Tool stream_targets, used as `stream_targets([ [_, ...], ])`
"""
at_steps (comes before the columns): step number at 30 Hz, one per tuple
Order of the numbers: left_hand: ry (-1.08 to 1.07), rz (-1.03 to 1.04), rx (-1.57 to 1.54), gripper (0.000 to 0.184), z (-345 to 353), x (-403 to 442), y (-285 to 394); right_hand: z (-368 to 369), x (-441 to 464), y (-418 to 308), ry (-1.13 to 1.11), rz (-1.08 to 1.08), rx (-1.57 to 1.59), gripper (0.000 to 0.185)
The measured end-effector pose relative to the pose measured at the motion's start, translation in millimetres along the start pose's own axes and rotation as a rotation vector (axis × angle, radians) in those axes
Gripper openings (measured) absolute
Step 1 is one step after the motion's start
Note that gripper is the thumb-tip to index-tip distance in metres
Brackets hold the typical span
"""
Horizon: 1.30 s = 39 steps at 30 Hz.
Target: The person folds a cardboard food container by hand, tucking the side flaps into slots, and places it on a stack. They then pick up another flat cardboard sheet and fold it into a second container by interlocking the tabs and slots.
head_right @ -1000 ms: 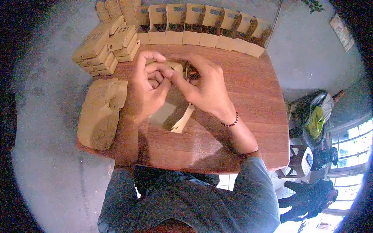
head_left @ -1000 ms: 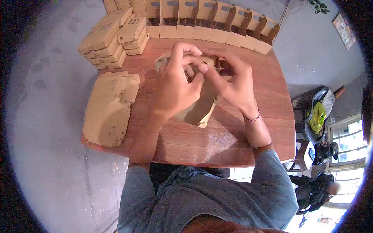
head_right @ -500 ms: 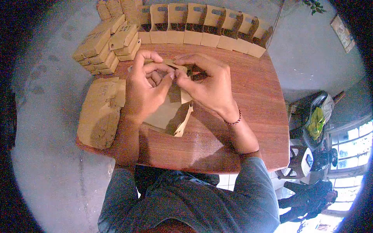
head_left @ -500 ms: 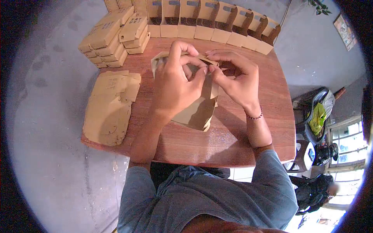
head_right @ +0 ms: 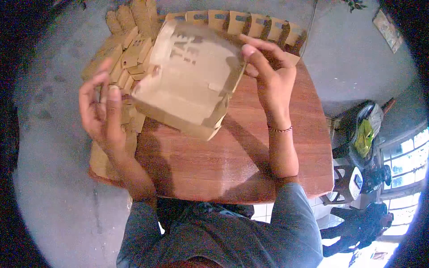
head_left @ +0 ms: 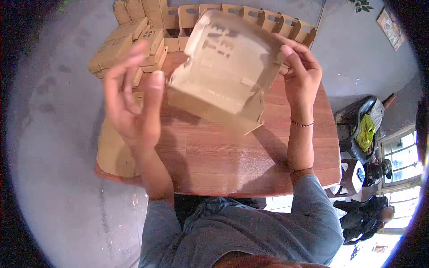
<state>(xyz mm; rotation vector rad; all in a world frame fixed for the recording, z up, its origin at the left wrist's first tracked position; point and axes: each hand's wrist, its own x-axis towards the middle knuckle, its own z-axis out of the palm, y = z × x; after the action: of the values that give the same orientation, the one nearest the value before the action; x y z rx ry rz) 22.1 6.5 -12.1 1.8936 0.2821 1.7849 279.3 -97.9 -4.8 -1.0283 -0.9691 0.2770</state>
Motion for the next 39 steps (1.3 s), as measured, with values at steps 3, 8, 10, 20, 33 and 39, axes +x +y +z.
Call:
stream_targets([
  [3,-0.081,-0.153,-0.168,0.068,-12.7,6.6,-29.5,-4.8,3.5,2.2,0.089,-0.017,0.258,0.021],
  [8,-0.292,-0.489,-0.797,0.106,21.2,-9.3,-47.2,3.7,-6.6,-2.7,0.138,-0.131,0.295,0.020],
  [10,-0.405,-0.500,-0.901,0.118,26.3,-13.0,-53.4,5.6,-11.7,-6.3,0.163,-0.198,0.302,0.020],
  [20,-0.478,-0.370,-1.349,0.122,61.4,-32.0,-53.9,2.8,-24.0,1.7,0.215,-0.685,0.059,0.021],
  [33,-0.562,-0.152,-1.906,0.127,89.6,-38.9,-70.6,0.0,-34.9,4.2,0.130,-0.891,-0.211,0.024],
  [39,-0.493,-0.092,-2.141,0.123,89.0,-50.0,-68.6,-3.2,-40.0,5.0,0.115,-0.994,-0.340,0.026],
])
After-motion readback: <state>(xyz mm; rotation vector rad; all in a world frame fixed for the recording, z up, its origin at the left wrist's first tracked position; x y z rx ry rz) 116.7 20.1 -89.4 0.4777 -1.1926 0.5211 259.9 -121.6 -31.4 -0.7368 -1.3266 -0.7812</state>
